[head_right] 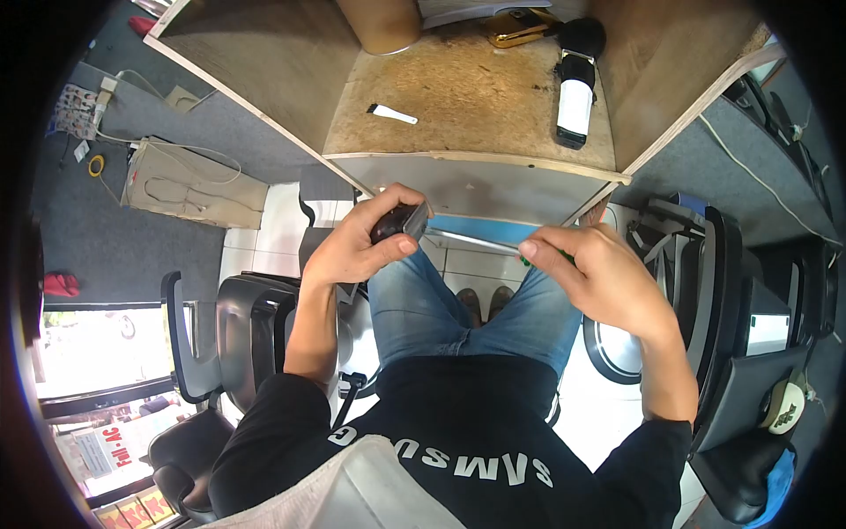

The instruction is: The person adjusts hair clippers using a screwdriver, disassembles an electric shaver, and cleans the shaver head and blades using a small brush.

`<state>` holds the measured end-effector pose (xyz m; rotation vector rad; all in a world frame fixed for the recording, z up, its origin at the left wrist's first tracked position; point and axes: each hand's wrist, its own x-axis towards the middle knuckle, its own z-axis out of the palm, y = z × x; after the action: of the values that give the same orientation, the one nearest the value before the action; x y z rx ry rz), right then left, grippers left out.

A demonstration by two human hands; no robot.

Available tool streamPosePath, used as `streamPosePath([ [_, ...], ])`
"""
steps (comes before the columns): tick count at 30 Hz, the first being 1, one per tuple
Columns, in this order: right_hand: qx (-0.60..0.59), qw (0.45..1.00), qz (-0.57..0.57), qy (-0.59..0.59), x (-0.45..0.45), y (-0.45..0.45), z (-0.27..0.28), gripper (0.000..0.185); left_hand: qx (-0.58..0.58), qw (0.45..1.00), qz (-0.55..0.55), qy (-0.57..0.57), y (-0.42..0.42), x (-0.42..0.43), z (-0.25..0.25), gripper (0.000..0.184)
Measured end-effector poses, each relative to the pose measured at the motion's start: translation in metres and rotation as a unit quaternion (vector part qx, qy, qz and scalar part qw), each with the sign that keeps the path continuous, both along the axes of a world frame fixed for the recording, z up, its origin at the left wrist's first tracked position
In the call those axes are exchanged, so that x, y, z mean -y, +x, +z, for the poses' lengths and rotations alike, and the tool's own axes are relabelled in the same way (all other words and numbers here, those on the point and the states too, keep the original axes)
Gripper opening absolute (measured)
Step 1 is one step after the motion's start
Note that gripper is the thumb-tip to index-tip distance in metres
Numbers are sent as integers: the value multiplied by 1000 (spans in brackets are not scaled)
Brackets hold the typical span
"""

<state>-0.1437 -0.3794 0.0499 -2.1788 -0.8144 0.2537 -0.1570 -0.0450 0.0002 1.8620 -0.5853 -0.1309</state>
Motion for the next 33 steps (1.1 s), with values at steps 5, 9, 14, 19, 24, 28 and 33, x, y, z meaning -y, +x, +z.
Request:
streamPosePath([
  [5, -366, 930, 0, -24, 7, 12, 1, 41, -5, 999, -2, 39, -8, -3, -6, 54],
  [9, -163, 984, -66, 40, 3, 22, 7, 43, -78, 984, 88, -132, -11, -1, -9, 60],
  [14, 239, 957, -166, 7, -52, 56, 0, 30, -115, 920, 142, -348, 0, 0, 6, 61],
  [19, 362, 897, -220, -126, -98, 101, -32, 31, -105, 914, 149, -361, 12, 3, 16, 56],
  [24, 372, 888, -234, -139, -124, 115, -45, 32, -148, 863, 121, -468, 39, 2, 19, 55],
  [28, 371, 885, -260, -104, -129, 124, -51, 33, -155, 829, 49, -535, 70, -5, 28, 56],
  [33, 327, 898, -283, -82, -128, 116, -46, 38, -158, 830, 26, -534, 110, -18, 38, 56],
])
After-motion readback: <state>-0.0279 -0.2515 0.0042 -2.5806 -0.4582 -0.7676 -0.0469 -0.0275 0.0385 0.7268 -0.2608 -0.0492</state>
